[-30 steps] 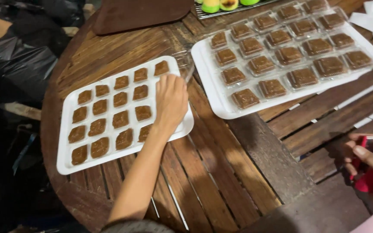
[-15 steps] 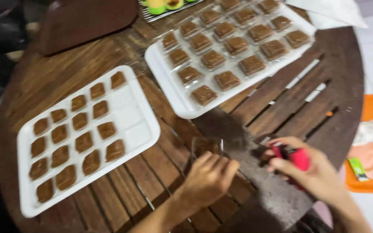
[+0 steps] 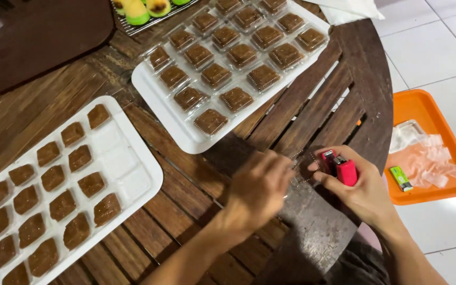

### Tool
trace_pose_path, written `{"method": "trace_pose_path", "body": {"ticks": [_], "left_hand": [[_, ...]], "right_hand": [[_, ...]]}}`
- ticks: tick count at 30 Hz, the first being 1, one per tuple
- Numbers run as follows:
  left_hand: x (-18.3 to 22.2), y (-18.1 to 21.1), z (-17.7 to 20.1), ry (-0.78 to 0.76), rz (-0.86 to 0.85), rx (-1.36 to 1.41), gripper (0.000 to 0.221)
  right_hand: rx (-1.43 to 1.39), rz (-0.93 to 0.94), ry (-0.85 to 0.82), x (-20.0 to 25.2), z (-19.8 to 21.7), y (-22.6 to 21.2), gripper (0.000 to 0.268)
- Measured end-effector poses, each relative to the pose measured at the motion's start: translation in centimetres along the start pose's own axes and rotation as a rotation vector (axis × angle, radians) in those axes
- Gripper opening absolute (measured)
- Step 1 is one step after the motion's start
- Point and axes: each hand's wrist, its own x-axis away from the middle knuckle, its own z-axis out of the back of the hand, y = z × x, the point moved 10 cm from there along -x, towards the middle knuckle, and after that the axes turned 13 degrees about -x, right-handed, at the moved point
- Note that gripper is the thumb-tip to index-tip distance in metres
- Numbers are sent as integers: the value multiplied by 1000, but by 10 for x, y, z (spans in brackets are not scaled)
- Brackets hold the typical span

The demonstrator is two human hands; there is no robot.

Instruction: The person is closing and stapling small plastic food containers on a wooden table.

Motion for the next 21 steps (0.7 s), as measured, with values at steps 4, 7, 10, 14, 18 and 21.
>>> {"method": "trace_pose_path", "body": {"ticks": [4,7,10,14,18,21], "left_hand": [[2,-47,-10,-198,230,-89,31],[-1,-65,-10,-220,285,-70,29],[14,-86,-43,-451,504,189,45],[14,-89,-45,-469,591,493,62],[15,-81,-48,-512,667,744,77],[13,-84,-55,-538,611,600,72]], "right_hand": [[52,51,53,-7,7,3,31],[163,92,98,-18,13,-4,32],[153,228,94,-19,8,-16,36],[220,722,22,-6,-8,-37,48],[281,1107,-308,37,-55,-55,37],[453,1008,-365,43,-62,-28,40]]}}
